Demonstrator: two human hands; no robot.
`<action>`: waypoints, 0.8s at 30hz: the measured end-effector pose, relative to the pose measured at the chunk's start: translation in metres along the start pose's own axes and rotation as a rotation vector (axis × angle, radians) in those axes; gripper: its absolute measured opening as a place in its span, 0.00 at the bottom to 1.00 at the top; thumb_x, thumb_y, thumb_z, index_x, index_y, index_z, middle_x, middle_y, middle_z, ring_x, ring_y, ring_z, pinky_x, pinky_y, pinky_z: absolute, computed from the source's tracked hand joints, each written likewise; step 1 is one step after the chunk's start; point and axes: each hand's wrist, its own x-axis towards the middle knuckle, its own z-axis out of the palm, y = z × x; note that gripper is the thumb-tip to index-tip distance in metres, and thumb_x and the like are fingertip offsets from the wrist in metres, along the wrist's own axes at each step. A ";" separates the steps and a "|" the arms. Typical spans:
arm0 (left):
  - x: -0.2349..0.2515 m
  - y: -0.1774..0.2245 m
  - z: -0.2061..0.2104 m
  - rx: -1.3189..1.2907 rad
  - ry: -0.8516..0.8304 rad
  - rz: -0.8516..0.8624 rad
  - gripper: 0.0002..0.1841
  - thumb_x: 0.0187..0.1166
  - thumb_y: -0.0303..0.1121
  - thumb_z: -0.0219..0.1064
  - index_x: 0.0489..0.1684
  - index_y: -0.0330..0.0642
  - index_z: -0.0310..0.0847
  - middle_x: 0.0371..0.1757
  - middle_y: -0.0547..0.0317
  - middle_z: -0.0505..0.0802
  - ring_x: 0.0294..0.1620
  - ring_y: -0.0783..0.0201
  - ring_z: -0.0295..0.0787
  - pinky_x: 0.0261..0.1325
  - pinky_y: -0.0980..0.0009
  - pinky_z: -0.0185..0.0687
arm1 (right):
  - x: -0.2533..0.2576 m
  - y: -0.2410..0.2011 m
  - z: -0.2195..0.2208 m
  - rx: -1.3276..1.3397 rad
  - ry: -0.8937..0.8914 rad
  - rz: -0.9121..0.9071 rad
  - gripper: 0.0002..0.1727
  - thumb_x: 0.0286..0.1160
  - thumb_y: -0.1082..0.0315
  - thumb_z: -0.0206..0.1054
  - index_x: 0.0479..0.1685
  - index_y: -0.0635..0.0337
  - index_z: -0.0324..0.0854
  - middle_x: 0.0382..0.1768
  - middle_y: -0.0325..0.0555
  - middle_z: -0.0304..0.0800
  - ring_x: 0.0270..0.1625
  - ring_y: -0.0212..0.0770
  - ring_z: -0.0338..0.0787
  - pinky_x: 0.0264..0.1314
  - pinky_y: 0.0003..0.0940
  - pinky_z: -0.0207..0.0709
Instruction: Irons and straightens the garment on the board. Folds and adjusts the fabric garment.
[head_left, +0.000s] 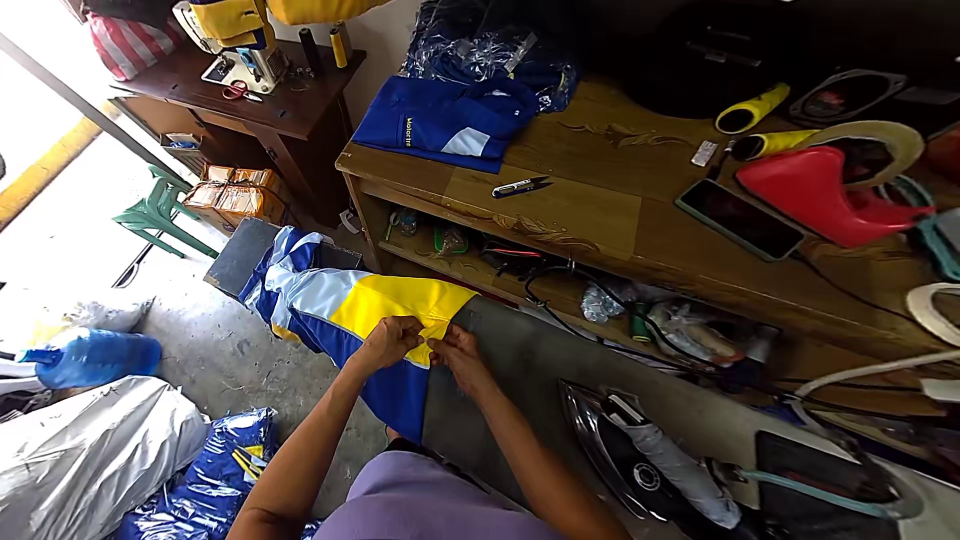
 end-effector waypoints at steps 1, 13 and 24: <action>0.000 0.000 -0.001 -0.012 -0.017 -0.020 0.12 0.83 0.31 0.64 0.54 0.31 0.84 0.39 0.51 0.91 0.38 0.64 0.86 0.50 0.65 0.83 | -0.001 0.000 0.000 0.007 0.002 0.007 0.14 0.71 0.81 0.70 0.55 0.70 0.79 0.35 0.47 0.91 0.28 0.35 0.88 0.32 0.29 0.86; 0.000 -0.001 -0.004 -0.170 -0.045 -0.070 0.10 0.84 0.30 0.63 0.51 0.30 0.83 0.39 0.54 0.89 0.38 0.70 0.83 0.49 0.70 0.80 | -0.001 -0.002 0.002 0.016 -0.006 0.019 0.16 0.70 0.82 0.70 0.56 0.70 0.78 0.36 0.48 0.92 0.29 0.35 0.89 0.34 0.29 0.87; -0.010 0.002 0.001 -0.062 0.071 -0.010 0.14 0.86 0.36 0.60 0.45 0.37 0.90 0.34 0.58 0.92 0.35 0.72 0.85 0.47 0.69 0.81 | -0.001 0.001 0.002 0.012 0.003 -0.026 0.14 0.70 0.82 0.69 0.54 0.71 0.78 0.35 0.47 0.91 0.29 0.36 0.90 0.34 0.30 0.87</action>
